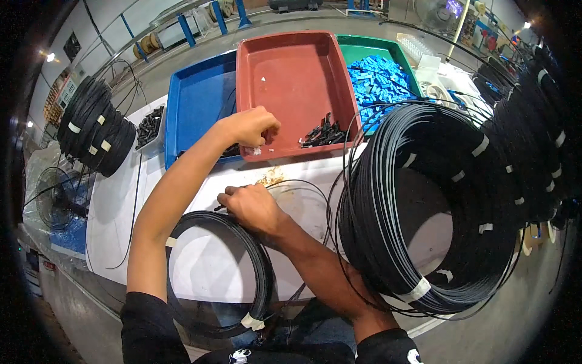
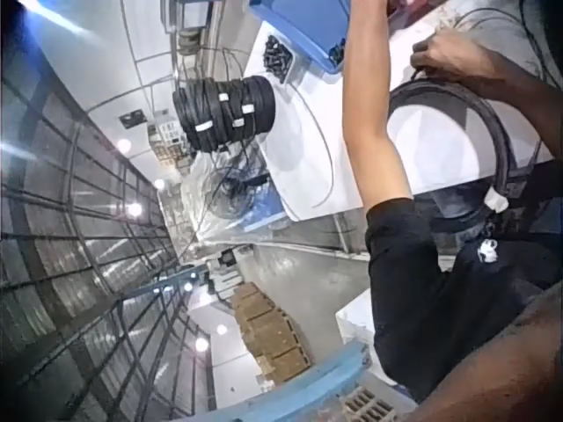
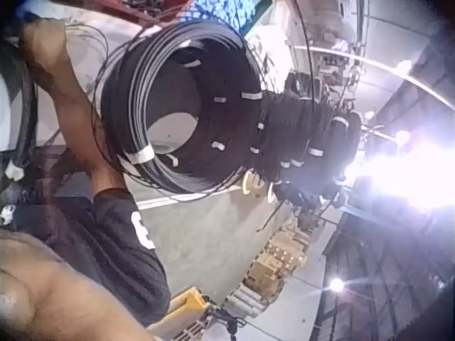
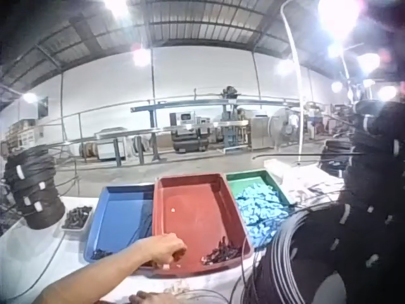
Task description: The person takes connector components and caps from trays and attaches them onto the ends of coiled cables by hand, then stacks the assembled cable coils onto a pile.
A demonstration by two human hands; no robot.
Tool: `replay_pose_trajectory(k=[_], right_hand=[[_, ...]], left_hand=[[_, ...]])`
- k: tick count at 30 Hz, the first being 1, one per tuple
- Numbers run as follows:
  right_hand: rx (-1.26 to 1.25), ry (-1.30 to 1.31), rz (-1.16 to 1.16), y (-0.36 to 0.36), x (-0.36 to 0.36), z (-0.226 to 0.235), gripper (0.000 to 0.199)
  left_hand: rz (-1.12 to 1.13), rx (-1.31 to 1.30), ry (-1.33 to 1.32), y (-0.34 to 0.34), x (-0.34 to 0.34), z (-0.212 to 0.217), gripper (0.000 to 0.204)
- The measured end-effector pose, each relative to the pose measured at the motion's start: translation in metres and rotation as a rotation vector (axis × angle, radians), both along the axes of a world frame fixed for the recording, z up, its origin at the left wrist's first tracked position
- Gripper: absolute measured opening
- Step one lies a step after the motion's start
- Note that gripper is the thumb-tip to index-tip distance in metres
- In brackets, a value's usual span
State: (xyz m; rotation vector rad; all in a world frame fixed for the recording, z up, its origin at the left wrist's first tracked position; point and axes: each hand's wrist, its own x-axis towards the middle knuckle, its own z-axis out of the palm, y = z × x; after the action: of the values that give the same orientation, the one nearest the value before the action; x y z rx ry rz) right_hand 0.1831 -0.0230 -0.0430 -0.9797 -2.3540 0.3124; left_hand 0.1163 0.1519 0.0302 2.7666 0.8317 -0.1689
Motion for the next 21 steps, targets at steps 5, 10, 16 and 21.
replay_pose_trajectory(k=[5, 10, 16, 21], right_hand=[[0.024, -0.031, -0.028, 0.004, 0.000, -0.006, 0.022], [0.024, 0.106, -0.098, 0.008, 0.003, -0.008, 0.027], [0.056, 0.396, -0.212, 0.011, 0.009, 0.000, 0.007], [0.001, 0.323, -0.243, 0.012, 0.011, -0.003, 0.008]], left_hand=[[-0.033, -0.066, -0.141, -0.009, -0.001, 0.016, 0.031], [0.049, 0.104, -0.289, -0.022, -0.024, 0.038, 0.037], [0.134, -0.206, -0.598, -0.052, -0.054, 0.041, 0.031], [0.277, -0.307, -0.766, -0.053, -0.059, 0.028, 0.028]])
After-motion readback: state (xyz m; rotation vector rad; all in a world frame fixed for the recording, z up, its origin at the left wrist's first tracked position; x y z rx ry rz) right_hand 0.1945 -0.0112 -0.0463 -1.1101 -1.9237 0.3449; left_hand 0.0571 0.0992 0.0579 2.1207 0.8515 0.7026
